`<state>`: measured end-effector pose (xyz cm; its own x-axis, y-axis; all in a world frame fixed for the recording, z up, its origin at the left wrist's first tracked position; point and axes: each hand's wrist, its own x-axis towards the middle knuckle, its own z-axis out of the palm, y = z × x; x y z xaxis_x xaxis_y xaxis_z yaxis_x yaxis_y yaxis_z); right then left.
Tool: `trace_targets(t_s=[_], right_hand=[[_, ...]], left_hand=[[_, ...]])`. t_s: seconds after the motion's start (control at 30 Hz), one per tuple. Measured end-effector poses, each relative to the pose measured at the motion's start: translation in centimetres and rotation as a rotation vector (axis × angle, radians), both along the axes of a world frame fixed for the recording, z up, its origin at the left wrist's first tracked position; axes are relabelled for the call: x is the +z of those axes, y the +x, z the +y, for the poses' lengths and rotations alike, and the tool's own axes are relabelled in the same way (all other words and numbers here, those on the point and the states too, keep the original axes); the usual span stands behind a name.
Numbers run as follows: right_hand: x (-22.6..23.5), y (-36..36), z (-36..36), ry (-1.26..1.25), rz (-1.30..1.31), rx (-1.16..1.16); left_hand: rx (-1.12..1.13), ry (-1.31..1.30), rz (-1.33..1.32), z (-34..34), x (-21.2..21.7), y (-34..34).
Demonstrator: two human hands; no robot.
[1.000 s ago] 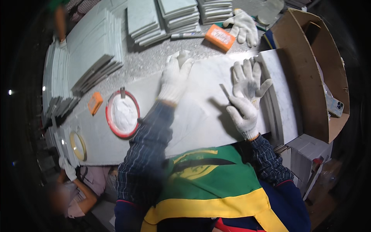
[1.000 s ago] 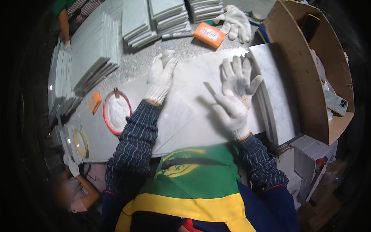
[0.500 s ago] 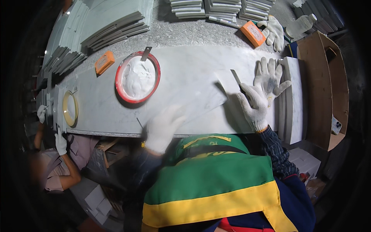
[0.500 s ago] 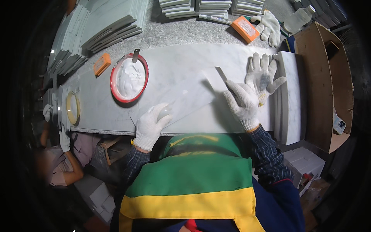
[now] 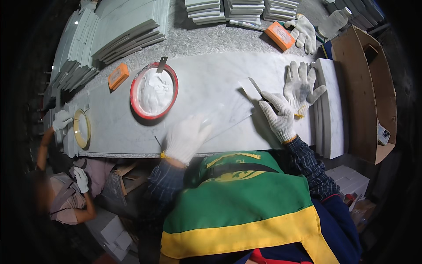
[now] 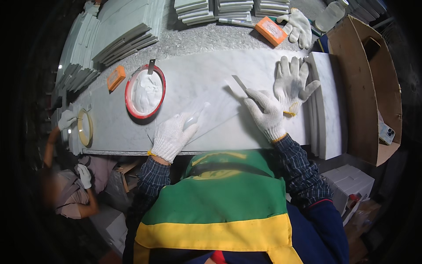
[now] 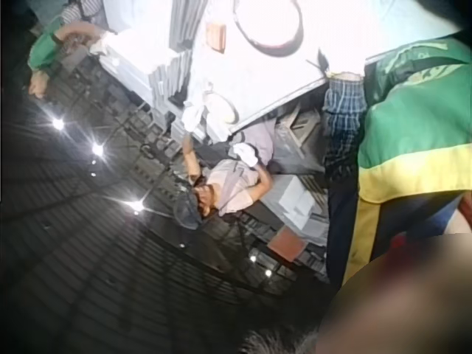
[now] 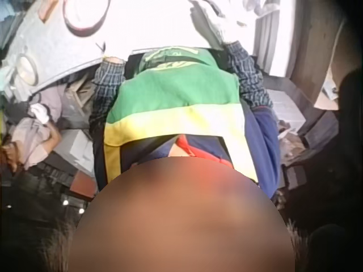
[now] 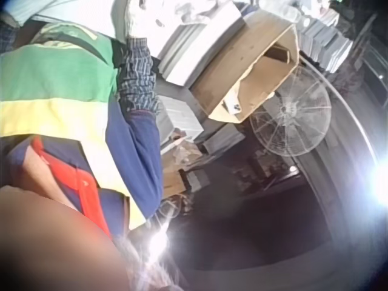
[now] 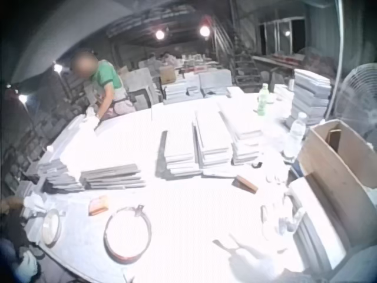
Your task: The person applies a white compound to the edges of rectangular tiles using a small metal tool, then smooths and wipes the edges with a cloth and an orange block. The person repeats this process on multiple tiles, handling them one at a time and placing finished pieces aside.
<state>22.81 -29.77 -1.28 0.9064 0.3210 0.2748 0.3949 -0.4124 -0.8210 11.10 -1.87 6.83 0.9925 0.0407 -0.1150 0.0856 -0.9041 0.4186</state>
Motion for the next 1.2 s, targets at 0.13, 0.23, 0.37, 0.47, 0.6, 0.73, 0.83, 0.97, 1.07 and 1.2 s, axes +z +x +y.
trace_targets(t_s=[0.13, 0.23, 0.37, 0.47, 0.6, 0.73, 0.83, 0.97, 1.07, 1.2], right_hand=[[0.1, 0.0, 0.2, 0.033, -0.023, -0.026], [0.2, 0.1, 0.3, 0.04, -0.029, -0.024], [0.2, 0.1, 0.2, 0.043, -0.027, -0.021], [0.2, 0.1, 0.2, 0.038, -0.012, -0.021], [0.1, 0.1, 0.2, 0.038, -0.015, -0.026], [0.1, 0.1, 0.2, 0.03, -0.011, -0.023], [0.1, 0.1, 0.2, 0.031, -0.03, -0.023], [0.1, 0.2, 0.2, 0.039, -0.032, -0.021], [0.1, 0.2, 0.3, 0.044, -0.034, -0.019], [0.1, 0.1, 0.2, 0.054, -0.012, -0.022]], left_hand=[[-0.013, 0.018, 0.011, 0.0, 0.2, 0.2], [-0.037, 0.031, 0.018, 0.0, 0.2, 0.3], [-0.045, 0.013, -0.001, -0.1, 0.2, 0.6], [-0.053, 0.015, 0.004, -0.1, 0.3, 0.7], [-0.046, 0.018, 0.026, -0.2, 0.5, 0.9], [-0.041, 0.039, 0.055, -0.3, 0.7, 1.0], [-0.046, 0.025, 0.049, -0.3, 0.7, 1.1], [-0.038, 0.014, 0.042, -0.4, 0.7, 1.2], [-0.03, 0.007, 0.058, -0.4, 0.8, 1.2], [-0.029, 0.039, 0.076, -0.4, 0.8, 1.2]])
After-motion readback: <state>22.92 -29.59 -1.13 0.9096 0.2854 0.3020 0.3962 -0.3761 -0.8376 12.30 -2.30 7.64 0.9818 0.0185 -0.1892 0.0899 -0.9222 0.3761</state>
